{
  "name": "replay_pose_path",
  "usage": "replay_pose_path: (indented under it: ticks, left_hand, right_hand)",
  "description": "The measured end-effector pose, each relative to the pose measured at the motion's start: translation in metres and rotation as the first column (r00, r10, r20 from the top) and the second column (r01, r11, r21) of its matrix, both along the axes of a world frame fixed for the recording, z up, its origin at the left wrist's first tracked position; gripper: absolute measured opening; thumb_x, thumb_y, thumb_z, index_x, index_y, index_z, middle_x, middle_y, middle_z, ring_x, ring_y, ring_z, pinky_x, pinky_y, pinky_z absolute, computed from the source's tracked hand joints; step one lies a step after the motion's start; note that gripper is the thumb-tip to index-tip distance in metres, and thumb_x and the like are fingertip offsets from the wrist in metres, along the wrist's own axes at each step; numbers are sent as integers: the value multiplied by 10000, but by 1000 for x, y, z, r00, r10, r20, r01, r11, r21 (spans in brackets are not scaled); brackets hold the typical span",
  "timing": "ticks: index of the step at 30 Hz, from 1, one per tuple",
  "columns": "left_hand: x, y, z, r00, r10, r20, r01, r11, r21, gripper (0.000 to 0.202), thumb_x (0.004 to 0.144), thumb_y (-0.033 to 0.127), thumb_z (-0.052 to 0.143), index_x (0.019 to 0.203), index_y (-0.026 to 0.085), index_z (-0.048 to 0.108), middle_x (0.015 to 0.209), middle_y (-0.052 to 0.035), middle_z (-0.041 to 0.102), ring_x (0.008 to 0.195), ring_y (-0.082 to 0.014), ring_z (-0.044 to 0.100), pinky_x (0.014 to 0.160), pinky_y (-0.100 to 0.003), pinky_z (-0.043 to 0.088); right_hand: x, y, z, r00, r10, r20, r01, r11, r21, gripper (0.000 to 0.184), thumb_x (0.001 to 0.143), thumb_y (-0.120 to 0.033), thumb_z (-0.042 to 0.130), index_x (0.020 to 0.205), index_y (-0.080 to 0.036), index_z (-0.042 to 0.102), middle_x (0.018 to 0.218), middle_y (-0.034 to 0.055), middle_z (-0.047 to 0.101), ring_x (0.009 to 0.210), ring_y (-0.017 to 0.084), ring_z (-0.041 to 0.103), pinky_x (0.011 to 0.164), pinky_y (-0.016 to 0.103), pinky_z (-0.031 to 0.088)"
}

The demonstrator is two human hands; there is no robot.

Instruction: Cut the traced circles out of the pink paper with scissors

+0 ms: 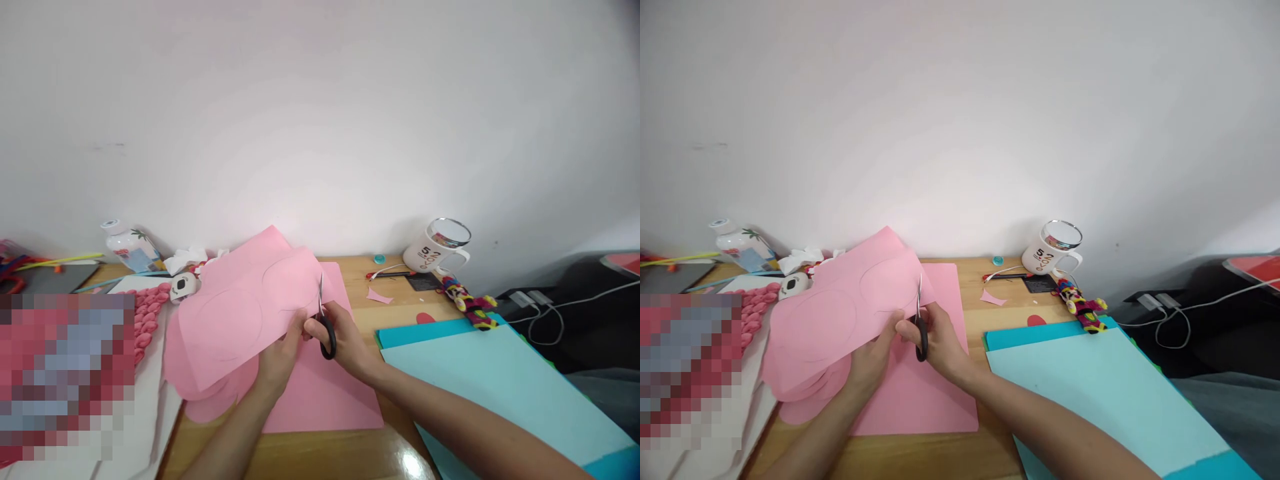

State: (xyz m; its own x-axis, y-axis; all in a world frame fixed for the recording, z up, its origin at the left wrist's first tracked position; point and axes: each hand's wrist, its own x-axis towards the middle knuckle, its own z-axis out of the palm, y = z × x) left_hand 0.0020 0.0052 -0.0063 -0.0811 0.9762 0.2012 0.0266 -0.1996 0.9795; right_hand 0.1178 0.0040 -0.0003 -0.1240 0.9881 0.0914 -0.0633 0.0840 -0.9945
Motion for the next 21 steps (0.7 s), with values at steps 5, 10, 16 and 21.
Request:
replay_pose_path:
  ticks: [5, 10, 16, 21]
  left_hand:
    - [-1, 1, -3, 999, 2, -45, -4, 999, -41, 277, 763, 334, 559, 529, 187, 569, 548, 13, 585, 602, -148, 581, 713, -266, 480]
    - [1, -1, -2, 999, 25, -45, -28, 997, -71, 234, 723, 350, 584, 568, 175, 592, 585, -4, 613, 618, -163, 598, 686, -278, 491]
    - [2, -3, 4, 1000, -2, -15, 1, 997, -78, 313, 729, 358, 565, 471, 193, 497, 493, 15, 515, 521, -137, 528, 591, -255, 480]
    - [3, -2, 4, 997, 71, -35, -74, 992, -101, 342, 708, 429, 583, 467, 198, 510, 465, 12, 518, 527, -152, 545, 634, -287, 494]
  right_hand:
    - [5, 10, -17, 999, 36, 14, -37, 997, 75, 192, 750, -330, 592, 681, -169, 515, 589, -12, 548, 561, 123, 467, 529, 239, 391]
    - [4, 6, -21, 1000, 8, 8, -9, 997, 72, 165, 754, -317, 561, 672, -180, 517, 575, -26, 519, 522, 115, 434, 514, 233, 393]
    - [-2, 0, -16, 999, -43, 5, 43, 997, 63, 158, 753, -300, 554, 646, -197, 501, 558, -28, 503, 514, 121, 422, 527, 245, 414]
    - [-6, -4, -11, 999, -45, 14, 44, 998, 43, 220, 747, -363, 561, 623, -199, 483, 533, -32, 483, 503, 121, 413, 535, 252, 416]
